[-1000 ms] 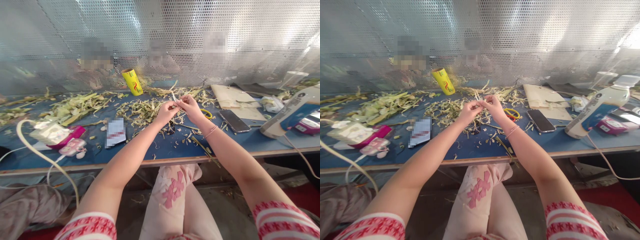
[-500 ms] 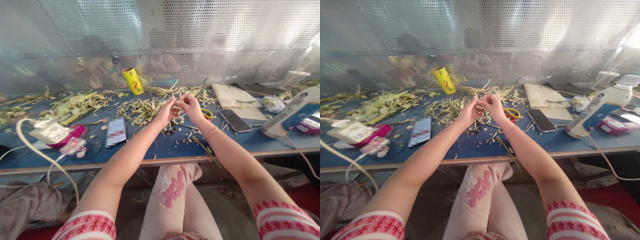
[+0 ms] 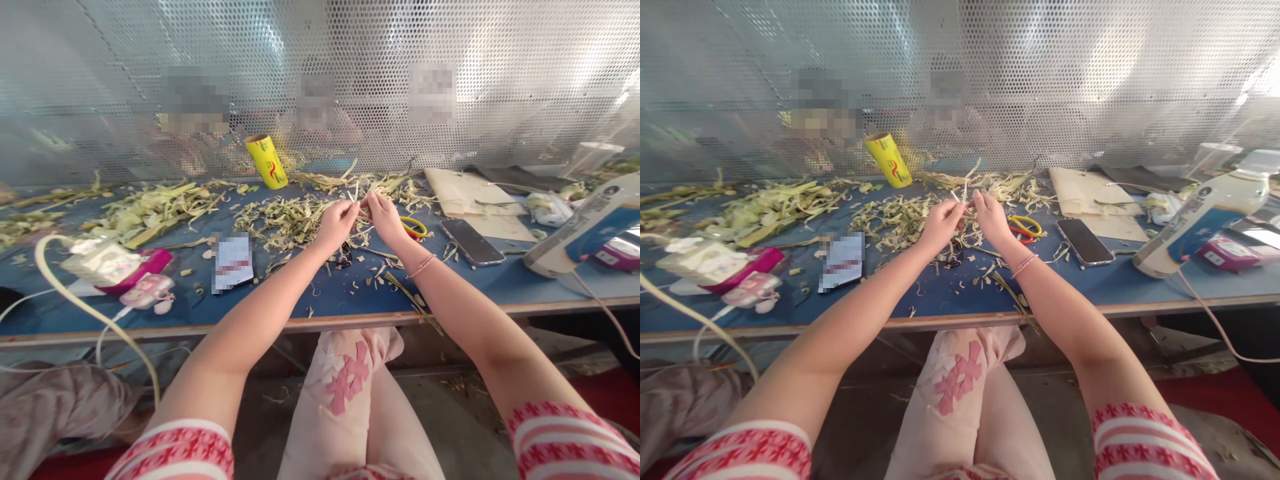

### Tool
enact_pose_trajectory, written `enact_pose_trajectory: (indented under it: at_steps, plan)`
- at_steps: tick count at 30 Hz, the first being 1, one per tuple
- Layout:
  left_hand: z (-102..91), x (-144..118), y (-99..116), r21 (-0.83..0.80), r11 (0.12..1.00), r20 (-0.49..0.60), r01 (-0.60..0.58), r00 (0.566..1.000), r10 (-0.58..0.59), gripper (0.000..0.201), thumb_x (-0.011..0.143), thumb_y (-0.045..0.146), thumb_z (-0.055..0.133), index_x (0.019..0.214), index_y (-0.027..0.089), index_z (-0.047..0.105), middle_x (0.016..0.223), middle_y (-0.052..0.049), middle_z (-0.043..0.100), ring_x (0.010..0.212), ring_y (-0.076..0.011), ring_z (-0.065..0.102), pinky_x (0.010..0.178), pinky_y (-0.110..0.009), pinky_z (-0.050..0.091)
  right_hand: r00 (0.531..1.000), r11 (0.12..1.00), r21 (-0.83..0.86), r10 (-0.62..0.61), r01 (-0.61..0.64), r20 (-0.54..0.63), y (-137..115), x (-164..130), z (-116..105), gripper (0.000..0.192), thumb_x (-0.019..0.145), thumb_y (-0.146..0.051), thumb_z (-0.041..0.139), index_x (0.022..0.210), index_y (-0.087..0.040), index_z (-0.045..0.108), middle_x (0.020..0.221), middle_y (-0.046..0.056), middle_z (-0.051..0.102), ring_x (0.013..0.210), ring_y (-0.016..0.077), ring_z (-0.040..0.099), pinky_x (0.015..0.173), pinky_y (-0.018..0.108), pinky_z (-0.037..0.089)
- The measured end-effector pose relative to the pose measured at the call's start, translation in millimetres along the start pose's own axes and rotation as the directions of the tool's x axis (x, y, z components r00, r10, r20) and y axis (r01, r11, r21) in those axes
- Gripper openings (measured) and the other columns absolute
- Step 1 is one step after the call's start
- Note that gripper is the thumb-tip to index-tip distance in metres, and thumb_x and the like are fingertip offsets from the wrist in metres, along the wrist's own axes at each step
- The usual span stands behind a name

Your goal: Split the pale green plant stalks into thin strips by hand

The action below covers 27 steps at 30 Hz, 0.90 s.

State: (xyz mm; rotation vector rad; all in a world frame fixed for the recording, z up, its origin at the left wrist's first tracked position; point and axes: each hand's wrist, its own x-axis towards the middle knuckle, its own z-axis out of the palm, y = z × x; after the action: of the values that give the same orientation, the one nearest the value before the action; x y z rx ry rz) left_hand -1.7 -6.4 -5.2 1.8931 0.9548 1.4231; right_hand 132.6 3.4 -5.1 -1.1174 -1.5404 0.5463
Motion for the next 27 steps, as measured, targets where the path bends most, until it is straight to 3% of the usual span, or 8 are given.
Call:
enact_pose_trajectory:
  at_steps: [3,5,10,15,20,23,27]
  plan:
    - [-0.9,-2,4,0.103,0.99,0.055,-0.093,0.995,0.088,0.038,0.088,0.036,0.052,0.055,0.018,0.052,0.049,0.002,0.047,0.05,-0.0097,0.047,0.058,-0.026,0.037,0.996,0.998,-0.05,0.051,-0.048,0.066,4,4,1,0.049,0.092,-0.054,0.039,0.06,-0.019,0.05,0.057,-0.001,0.044,0.062,0.0134,0.044,0.065,0.029,0.037]
    - [-0.3,-3,4,0.094,0.992,0.1,-0.087,0.992,0.078,0.037,0.089,0.037,0.05,0.058,0.018,0.054,0.047,0.003,0.047,0.049,-0.0096,0.047,0.056,-0.025,0.037,0.997,0.998,-0.057,0.0,0.004,0.077,6,5,1,0.049,0.091,-0.056,0.041,0.063,-0.018,0.056,0.064,0.002,0.051,0.071,0.0158,0.049,0.072,0.031,0.04]
    - [1.6,-1,-1,0.031,0.999,0.121,-0.008,0.993,0.005,0.034,0.09,0.037,0.047,0.066,0.017,0.058,0.044,0.004,0.047,0.043,-0.0089,0.047,0.051,-0.023,0.037,0.977,0.976,-0.053,-0.214,0.213,-0.009,3,1,-1,0.041,0.09,-0.053,0.043,0.094,-0.022,0.07,0.094,0.008,0.062,0.099,0.0212,0.053,0.092,0.038,0.042]
    - [4.1,2,-6,-0.094,0.989,0.107,0.116,0.989,-0.105,0.033,0.088,0.04,0.053,0.065,0.017,0.058,0.044,0.005,0.046,0.04,-0.0072,0.046,0.045,-0.021,0.039,0.961,0.961,-0.022,-0.275,0.274,-0.019,-2,-2,-2,0.047,0.092,-0.058,0.037,0.092,-0.024,0.07,0.095,0.007,0.064,0.103,0.0218,0.053,0.099,0.041,0.04]
    - [5.7,3,-7,-0.202,0.945,0.1,0.256,0.966,-0.24,0.029,0.089,0.033,0.053,0.066,0.016,0.058,0.046,0.004,0.046,0.041,-0.0074,0.046,0.044,-0.022,0.042,0.993,0.971,0.208,-0.119,0.116,0.003,-3,-3,2,0.043,0.089,-0.058,0.043,0.076,-0.021,0.062,0.08,0.003,0.059,0.081,0.0154,0.054,0.078,0.032,0.046]
    - [5.1,4,-9,-0.24,0.939,0.071,0.247,0.969,-0.237,0.029,0.088,0.034,0.054,0.065,0.017,0.057,0.047,0.004,0.046,0.042,-0.0075,0.046,0.044,-0.021,0.042,0.998,0.951,0.31,-0.01,-0.012,0.07,-7,-5,1,0.04,0.086,-0.056,0.05,0.07,-0.02,0.059,0.075,0.002,0.057,0.071,0.0123,0.05,0.066,0.027,0.043]
    - [4.0,5,-11,-0.288,0.928,0.063,0.238,0.971,-0.23,0.029,0.085,0.039,0.058,0.066,0.017,0.057,0.049,0.004,0.045,0.043,-0.0073,0.046,0.044,-0.021,0.04,0.992,0.924,0.375,0.035,-0.079,0.124,-12,-7,-2,0.035,0.076,-0.052,0.063,0.066,-0.019,0.059,0.072,0.001,0.058,0.067,0.0107,0.048,0.06,0.025,0.039]
